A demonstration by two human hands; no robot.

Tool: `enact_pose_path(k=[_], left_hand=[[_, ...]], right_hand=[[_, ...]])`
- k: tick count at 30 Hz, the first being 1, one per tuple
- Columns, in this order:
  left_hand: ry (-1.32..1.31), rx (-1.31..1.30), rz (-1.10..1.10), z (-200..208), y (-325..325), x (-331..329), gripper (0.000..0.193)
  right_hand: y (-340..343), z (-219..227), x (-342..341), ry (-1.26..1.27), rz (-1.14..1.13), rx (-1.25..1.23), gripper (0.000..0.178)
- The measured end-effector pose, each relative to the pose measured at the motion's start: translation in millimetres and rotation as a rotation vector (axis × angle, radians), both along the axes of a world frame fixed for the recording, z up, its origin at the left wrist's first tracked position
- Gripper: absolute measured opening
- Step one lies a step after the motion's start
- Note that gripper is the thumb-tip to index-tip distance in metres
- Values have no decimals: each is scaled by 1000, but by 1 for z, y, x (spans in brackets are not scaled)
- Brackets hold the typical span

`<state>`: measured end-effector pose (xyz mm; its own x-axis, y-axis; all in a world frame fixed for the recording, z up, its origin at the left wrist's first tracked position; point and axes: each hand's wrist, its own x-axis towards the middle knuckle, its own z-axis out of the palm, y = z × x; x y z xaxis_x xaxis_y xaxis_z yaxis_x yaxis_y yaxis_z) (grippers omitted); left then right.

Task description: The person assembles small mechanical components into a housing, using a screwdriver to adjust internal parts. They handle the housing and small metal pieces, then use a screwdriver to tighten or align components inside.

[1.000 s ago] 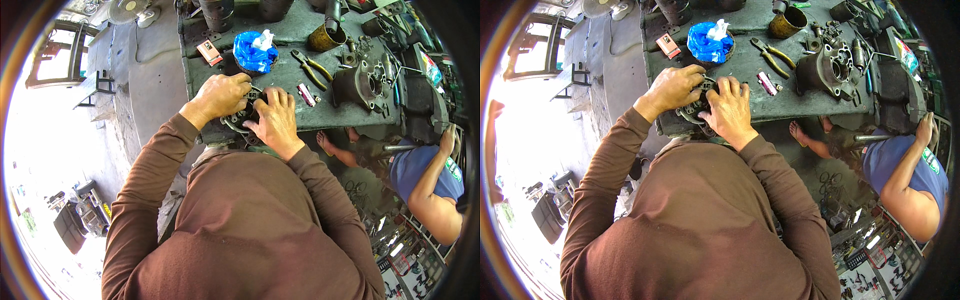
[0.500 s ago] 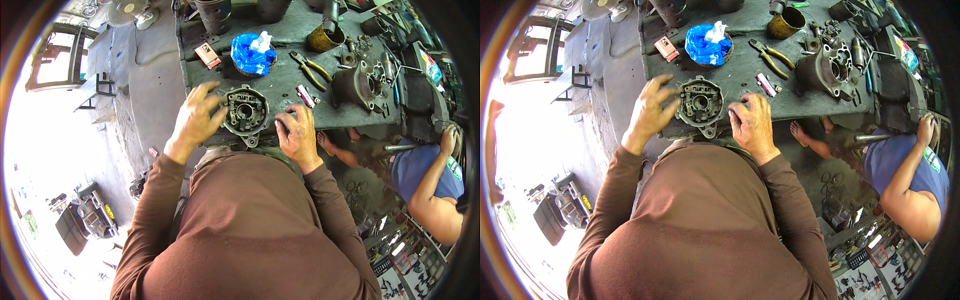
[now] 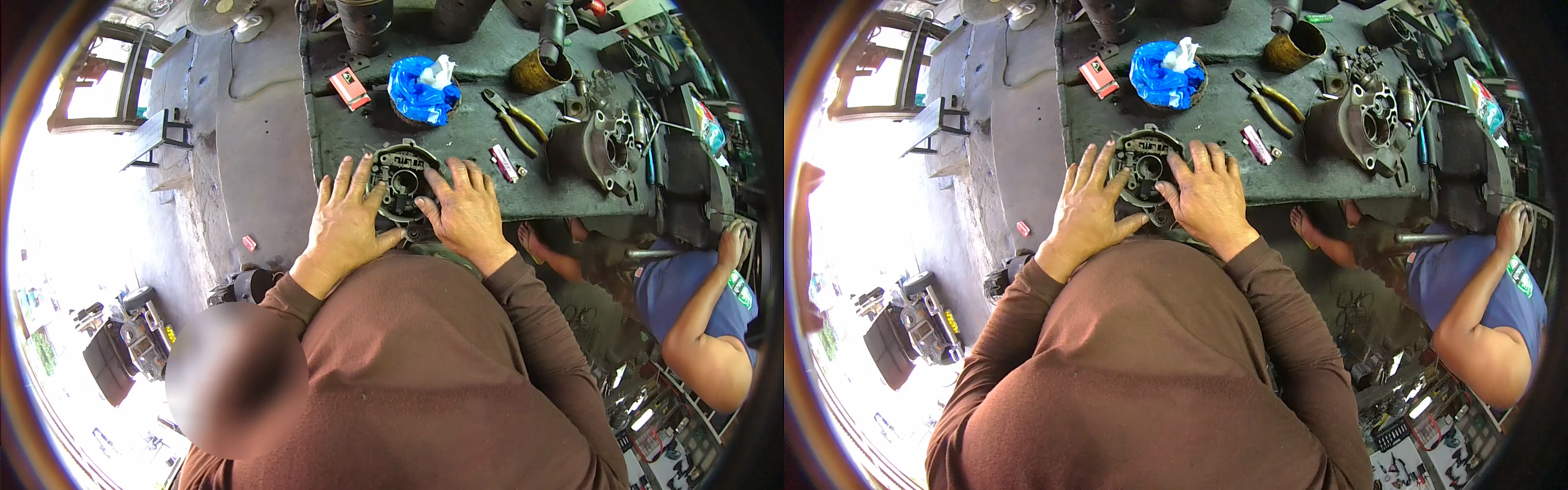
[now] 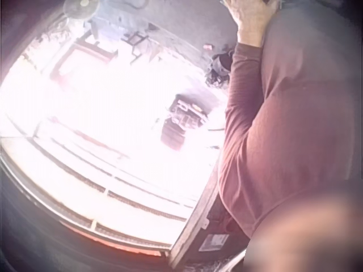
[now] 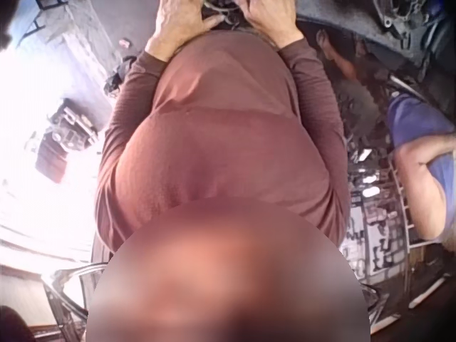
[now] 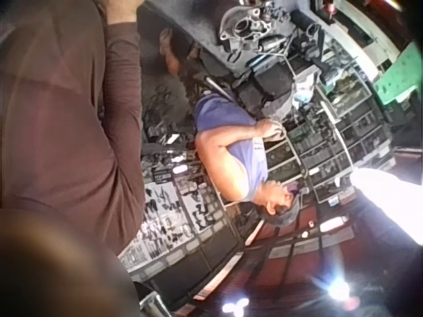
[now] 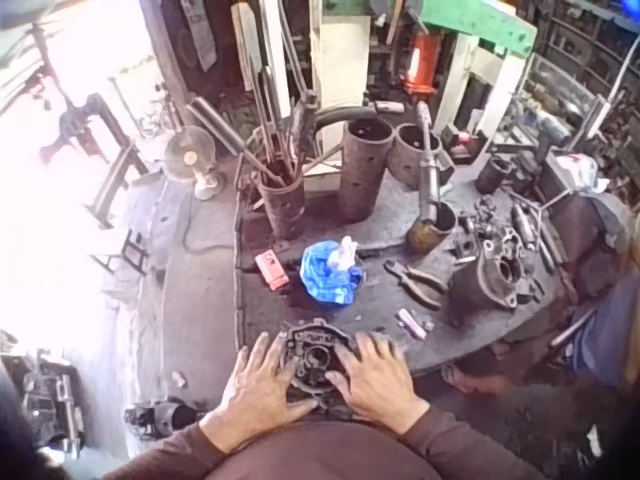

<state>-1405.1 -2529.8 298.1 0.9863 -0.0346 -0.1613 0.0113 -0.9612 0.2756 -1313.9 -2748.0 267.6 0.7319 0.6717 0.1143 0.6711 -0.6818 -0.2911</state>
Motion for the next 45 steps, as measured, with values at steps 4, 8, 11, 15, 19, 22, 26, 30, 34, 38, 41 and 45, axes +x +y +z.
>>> enact_pose_path(k=[4,8,11,15,19,22,26,30,34,38,41,45], left_hand=[[-74,-94,73,-8,7,-3,75],[-123,-417,437,-25,17,1,69],[180,-752,628,-38,18,8,61],[258,-828,531,-35,3,10,58],[-183,-446,364,-6,-9,-3,51],[74,-928,655,-1,-6,17,51],[110,-910,666,-12,-10,29,51],[178,-1004,707,-21,-14,22,52],[55,-1210,814,-25,-25,21,49],[49,-1184,759,-27,-25,22,47],[5,-1282,717,-31,-23,18,45],[-17,-1214,766,-37,-20,12,43]], right_hand=[[-1,2,3,98,5,120,55],[-7,-8,4,328,-235,388,67],[-2,-30,7,658,-348,304,66],[5,-48,7,841,-296,400,53],[-12,-17,0,942,-322,491,57],[-17,11,0,980,-347,467,57],[-16,26,1,1012,-381,484,57],[-18,21,2,1014,-386,474,57],[-21,22,3,752,-285,401,55],[-21,25,7,734,-249,353,55],[-20,24,11,728,-241,397,55],[-15,22,10,726,-224,376,58]])
